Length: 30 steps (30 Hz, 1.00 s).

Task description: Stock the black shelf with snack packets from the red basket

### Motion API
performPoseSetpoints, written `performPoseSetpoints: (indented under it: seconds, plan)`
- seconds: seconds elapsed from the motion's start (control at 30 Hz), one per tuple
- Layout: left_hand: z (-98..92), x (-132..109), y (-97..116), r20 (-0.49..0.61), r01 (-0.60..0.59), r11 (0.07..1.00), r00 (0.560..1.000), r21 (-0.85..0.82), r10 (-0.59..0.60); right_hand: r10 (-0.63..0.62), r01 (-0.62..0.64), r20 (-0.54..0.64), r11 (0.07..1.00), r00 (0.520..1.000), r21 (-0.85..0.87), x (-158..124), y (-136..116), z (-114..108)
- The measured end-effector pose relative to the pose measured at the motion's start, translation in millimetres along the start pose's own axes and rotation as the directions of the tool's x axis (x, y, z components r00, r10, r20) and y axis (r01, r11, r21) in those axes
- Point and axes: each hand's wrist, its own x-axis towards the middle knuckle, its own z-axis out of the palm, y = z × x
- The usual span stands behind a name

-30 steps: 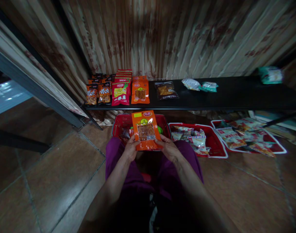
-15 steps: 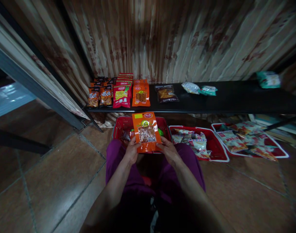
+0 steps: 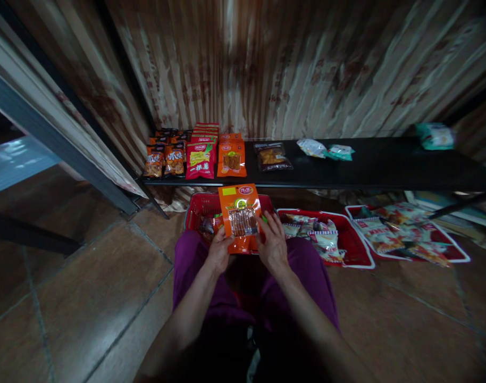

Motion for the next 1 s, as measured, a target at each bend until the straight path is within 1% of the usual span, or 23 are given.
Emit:
performPoseSetpoints:
  seconds: [0.1,0.2,0.27,0.33,0.37,0.43,0.5,0.57,0.63,0.67,0.73,0.77,0.8,0.83,0.87,0.93,0.97,1.0]
  plan:
    - [2.4,-2,1,0.004,-0.014,1.0,1.0,0.0,0.014,-0.028,0.028,-0.006,0.999,1.0,-0.02,-2,-4,2]
    - [5.4,-3,3,0.006,-0.039,0.999,0.999,-0.007,0.039,-0.022,0.022,0.015,1.0,1.0,0.012,-3,-9,4]
    - [8.0,-3,3,-0.001,-0.076,0.997,0.997,0.014,0.076,0.011,-0.016,0.059,0.996,0.998,0.083,-2,-13,5]
    - [11.2,-4,3,0.009,-0.124,0.99,0.992,0.069,0.124,0.083,-0.112,0.143,0.972,0.986,0.206,-1,-17,5]
    - [13.2,-4,2,0.014,-0.152,0.982,0.988,0.111,0.151,0.122,-0.176,0.199,0.943,0.972,0.283,-1,-19,5]
    - [18.4,-8,0,0.0,-0.189,0.958,0.981,0.217,0.194,0.164,-0.298,0.319,0.851,0.933,0.433,-1,-22,5]
    - [25.3,-15,-2,-0.027,-0.205,0.926,0.974,0.317,0.225,0.178,-0.381,0.39,0.749,0.904,0.543,-2,-26,5]
    - [33.3,-23,-5,-0.007,-0.226,0.893,0.969,0.389,0.248,0.218,-0.444,0.41,0.655,0.886,0.611,-3,-29,5]
    - [40.7,-30,-7,0.04,-0.264,0.854,0.96,0.447,0.276,0.297,-0.513,0.419,0.551,0.858,0.659,-4,-31,3]
    - [43.6,-33,-8,0.059,-0.283,0.835,0.955,0.473,0.291,0.349,-0.549,0.424,0.494,0.836,0.675,-5,-32,2]
    - [47.4,-38,-9,0.09,-0.312,0.792,0.946,0.525,0.313,0.461,-0.623,0.443,0.388,0.769,0.679,-5,-33,-1]
    - [48.2,-39,-10,0.113,-0.324,0.757,0.941,0.567,0.318,0.521,-0.657,0.445,0.346,0.729,0.67,-5,-32,-1]
    - [48.5,-40,-11,0.145,-0.335,0.702,0.937,0.629,0.317,0.573,-0.685,0.444,0.312,0.688,0.658,-5,-31,-2]
    - [48.3,-40,-11,0.178,-0.339,0.622,0.935,0.705,0.308,0.615,-0.704,0.439,0.287,0.655,0.649,-5,-30,-2]
    - [47.9,-41,-11,0.206,-0.339,0.523,0.933,0.782,0.296,0.645,-0.717,0.433,0.27,0.63,0.643,-5,-28,-2]
    - [46.7,-41,-10,0.25,-0.337,0.325,0.927,0.884,0.28,0.667,-0.716,0.426,0.235,0.61,0.657,-3,-26,-2]
    - [45.9,-40,-8,0.264,-0.34,0.263,0.922,0.903,0.283,0.662,-0.706,0.434,0.208,0.611,0.677,-2,-25,-3]
    - [45.1,-40,-5,0.271,-0.345,0.237,0.917,0.908,0.294,0.653,-0.696,0.446,0.177,0.612,0.696,-1,-25,-4]
